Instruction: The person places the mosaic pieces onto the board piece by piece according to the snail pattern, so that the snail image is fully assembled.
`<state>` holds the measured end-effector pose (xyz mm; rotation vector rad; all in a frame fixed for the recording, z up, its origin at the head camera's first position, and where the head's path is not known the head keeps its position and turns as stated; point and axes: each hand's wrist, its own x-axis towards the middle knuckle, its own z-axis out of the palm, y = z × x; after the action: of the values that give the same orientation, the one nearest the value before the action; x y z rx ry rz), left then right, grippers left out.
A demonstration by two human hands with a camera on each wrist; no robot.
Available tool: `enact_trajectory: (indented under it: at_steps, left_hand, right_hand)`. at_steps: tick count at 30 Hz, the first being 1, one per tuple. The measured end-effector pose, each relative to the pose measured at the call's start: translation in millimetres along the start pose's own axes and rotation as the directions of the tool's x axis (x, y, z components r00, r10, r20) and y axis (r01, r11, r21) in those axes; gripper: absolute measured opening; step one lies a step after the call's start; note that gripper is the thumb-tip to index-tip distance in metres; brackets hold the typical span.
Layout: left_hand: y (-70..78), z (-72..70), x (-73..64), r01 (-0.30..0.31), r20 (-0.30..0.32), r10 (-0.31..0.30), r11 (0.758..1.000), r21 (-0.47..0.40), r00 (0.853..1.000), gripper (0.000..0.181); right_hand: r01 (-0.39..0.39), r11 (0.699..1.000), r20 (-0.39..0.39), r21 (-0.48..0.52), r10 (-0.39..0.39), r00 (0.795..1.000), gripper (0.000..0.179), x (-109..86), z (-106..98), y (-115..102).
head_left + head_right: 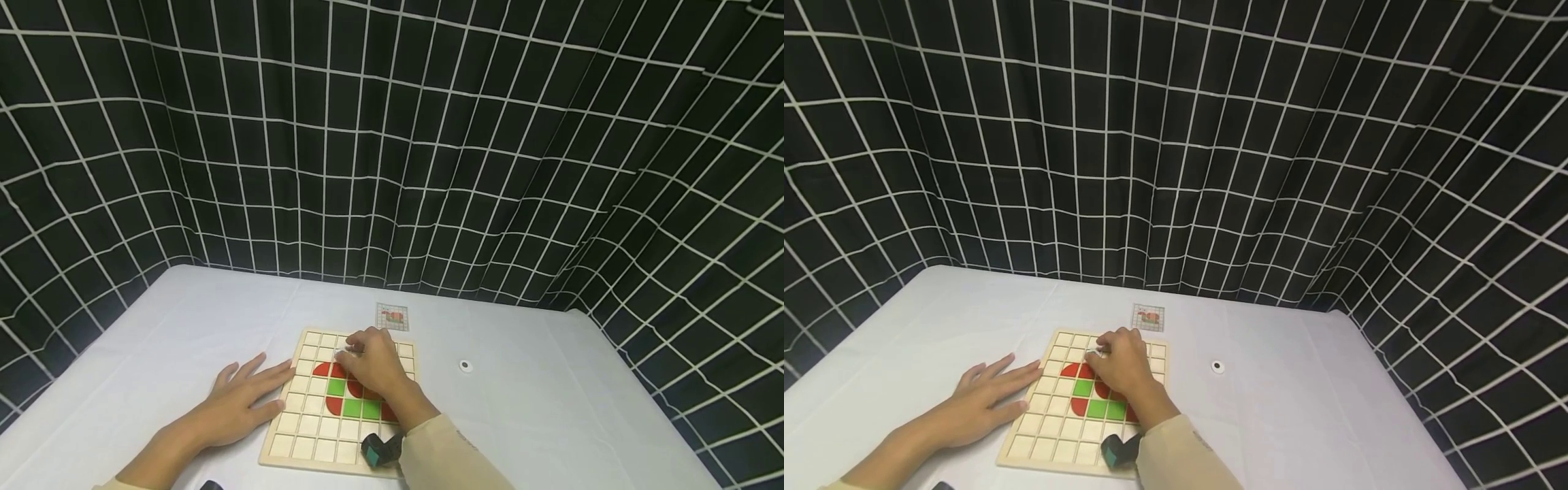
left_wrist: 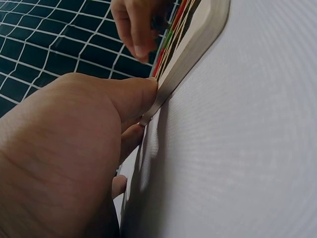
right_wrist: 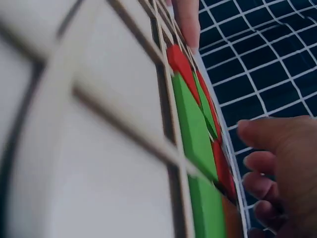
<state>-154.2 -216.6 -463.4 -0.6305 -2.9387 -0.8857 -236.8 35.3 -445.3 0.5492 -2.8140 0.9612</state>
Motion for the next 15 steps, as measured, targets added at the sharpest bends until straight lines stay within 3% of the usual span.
enact_trajectory:
  at_steps: [6,15]
  left_hand:
    - [-2.0,0.6,0.1,-0.007,-0.015,0.007,1.000,0.016,1.000,0.051]
    - [-2.1,3.2,0.2,-0.015,-0.022,0.015,1.000,0.016,1.000,0.050]
  right_hand:
    - [0.018,0.999,-0.044,0.050,-0.015,0.999,0.030,0.0,-23.5,3.8]
    - [0.040,0.999,-0.153,0.021,-0.036,0.988,0.032,-12.8,-70.0,21.1]
